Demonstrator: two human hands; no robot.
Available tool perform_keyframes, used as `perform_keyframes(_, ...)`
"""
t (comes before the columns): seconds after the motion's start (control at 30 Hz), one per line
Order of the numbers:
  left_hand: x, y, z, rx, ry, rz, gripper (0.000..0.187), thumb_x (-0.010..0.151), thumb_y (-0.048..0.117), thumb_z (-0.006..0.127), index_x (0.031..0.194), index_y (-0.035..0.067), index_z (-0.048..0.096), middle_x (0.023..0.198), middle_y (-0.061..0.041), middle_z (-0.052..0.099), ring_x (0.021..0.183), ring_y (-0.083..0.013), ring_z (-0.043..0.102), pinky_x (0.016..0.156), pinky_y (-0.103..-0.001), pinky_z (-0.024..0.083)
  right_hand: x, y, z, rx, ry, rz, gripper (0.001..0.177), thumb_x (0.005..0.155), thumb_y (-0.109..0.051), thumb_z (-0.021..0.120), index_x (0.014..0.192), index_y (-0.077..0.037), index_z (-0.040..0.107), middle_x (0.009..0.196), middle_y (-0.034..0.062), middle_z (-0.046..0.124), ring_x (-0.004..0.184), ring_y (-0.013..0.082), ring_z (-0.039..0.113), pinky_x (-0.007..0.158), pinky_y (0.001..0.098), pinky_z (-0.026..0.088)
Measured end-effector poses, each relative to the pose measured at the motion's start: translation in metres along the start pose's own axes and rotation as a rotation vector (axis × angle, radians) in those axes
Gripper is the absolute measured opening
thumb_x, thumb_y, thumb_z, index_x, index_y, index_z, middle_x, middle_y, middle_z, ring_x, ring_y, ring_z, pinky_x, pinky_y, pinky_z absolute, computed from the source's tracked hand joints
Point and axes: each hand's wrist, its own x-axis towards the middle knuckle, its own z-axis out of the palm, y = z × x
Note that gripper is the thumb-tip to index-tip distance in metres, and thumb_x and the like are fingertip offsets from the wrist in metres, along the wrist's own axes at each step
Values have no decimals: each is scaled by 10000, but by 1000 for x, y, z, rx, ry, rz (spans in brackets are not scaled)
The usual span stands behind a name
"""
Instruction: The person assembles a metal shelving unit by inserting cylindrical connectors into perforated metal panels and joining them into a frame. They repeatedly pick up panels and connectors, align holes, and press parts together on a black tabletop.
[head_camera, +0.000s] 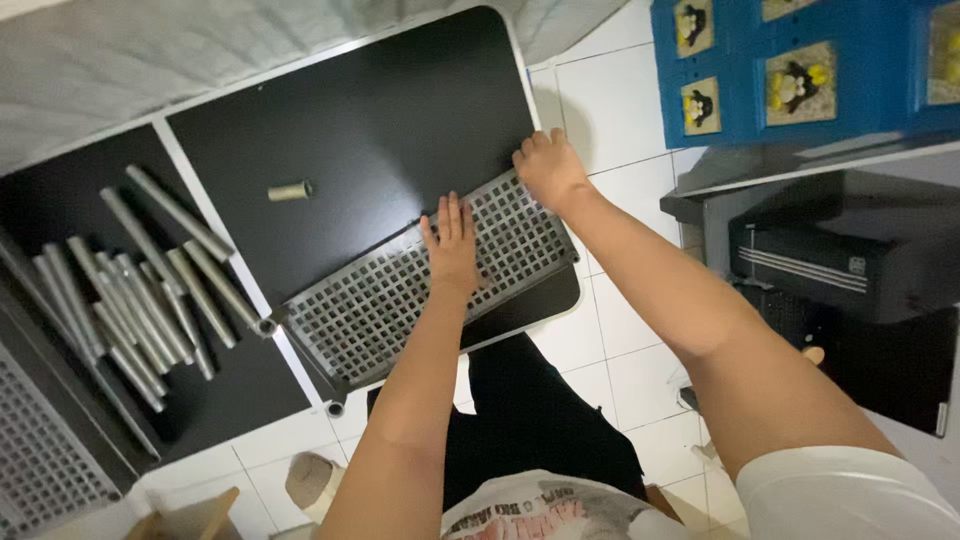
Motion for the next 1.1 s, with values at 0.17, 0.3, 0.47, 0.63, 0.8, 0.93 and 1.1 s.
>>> perform_keyframes(0.17, 0, -2, 0, -35, 4, -11, 1570, 520, 729, 909, 1641, 52, 44, 1704, -191, -61, 1578, -344, -79, 1221, -644, 2, 7, -11, 7, 209, -71, 151, 101, 894, -129, 658, 939, -99, 743, 951, 94, 743, 937, 263, 734, 829, 390, 536)
perform_keyframes(0.3, -3, 1, 2, 4, 18, 0, 1585, 512, 731, 913, 1646, 35, 51, 1705, -205, -52, 1577, -362, -68, 1221, -646, 3, 10, -14, 3, 688, -136, 643, 379, 1072, -325, 599, 897, -17, 734, 881, 205, 742, 829, 368, 736, 727, 439, 575)
perform_keyframes(0.47, -6, -5, -2, -52, 23, 15, 1538, 531, 705, 910, 1629, 55, 51, 1704, -198, -73, 1578, -366, -76, 1234, -647, 9, -29, -13, -1, 1130, -29, 809, 569, 892, -526, 754, 1043, 13, 650, 850, 194, 735, 780, 323, 727, 699, 406, 558)
perform_keyframes(0.63, -13, -20, -4, -95, 36, -2, 1542, 545, 651, 937, 1644, 30, 52, 1701, -217, -107, 1580, -368, -102, 1235, -638, -4, -88, -39, 0, 1342, 175, 730, 337, 905, -293, 749, 1086, -30, 642, 844, 119, 734, 736, 225, 725, 688, 351, 566)
perform_keyframes(0.8, -39, -68, 11, -462, 209, 53, 1353, 634, 516, 942, 1622, 97, 118, 1676, -249, -26, 1553, -416, 1, 1236, -592, 113, -97, -87, -26, 1401, 183, 619, 220, 936, -246, 737, 1033, -54, 692, 772, 89, 708, 667, 193, 673, 648, 340, 541)
perform_keyframes(0.93, -77, -114, 43, -994, 451, 43, 946, 864, 354, 840, 1595, 79, 308, 1594, -216, 395, 1423, -369, 419, 1149, -485, 407, -46, -127, -63, 1475, 214, 370, 185, 942, -216, 736, 1028, -55, 706, 755, 74, 702, 658, 166, 654, 631, 328, 533)
perform_keyframes(1.1, -138, -167, 69, -1690, 511, -115, 688, 925, 248, 741, 1522, 70, 449, 1397, -164, 631, 1153, -219, 647, 879, -366, 548, 70, -181, -110, 1476, 261, 96, 180, 923, -134, 726, 1089, -68, 702, 858, 68, 710, 765, 198, 700, 710, 351, 555)
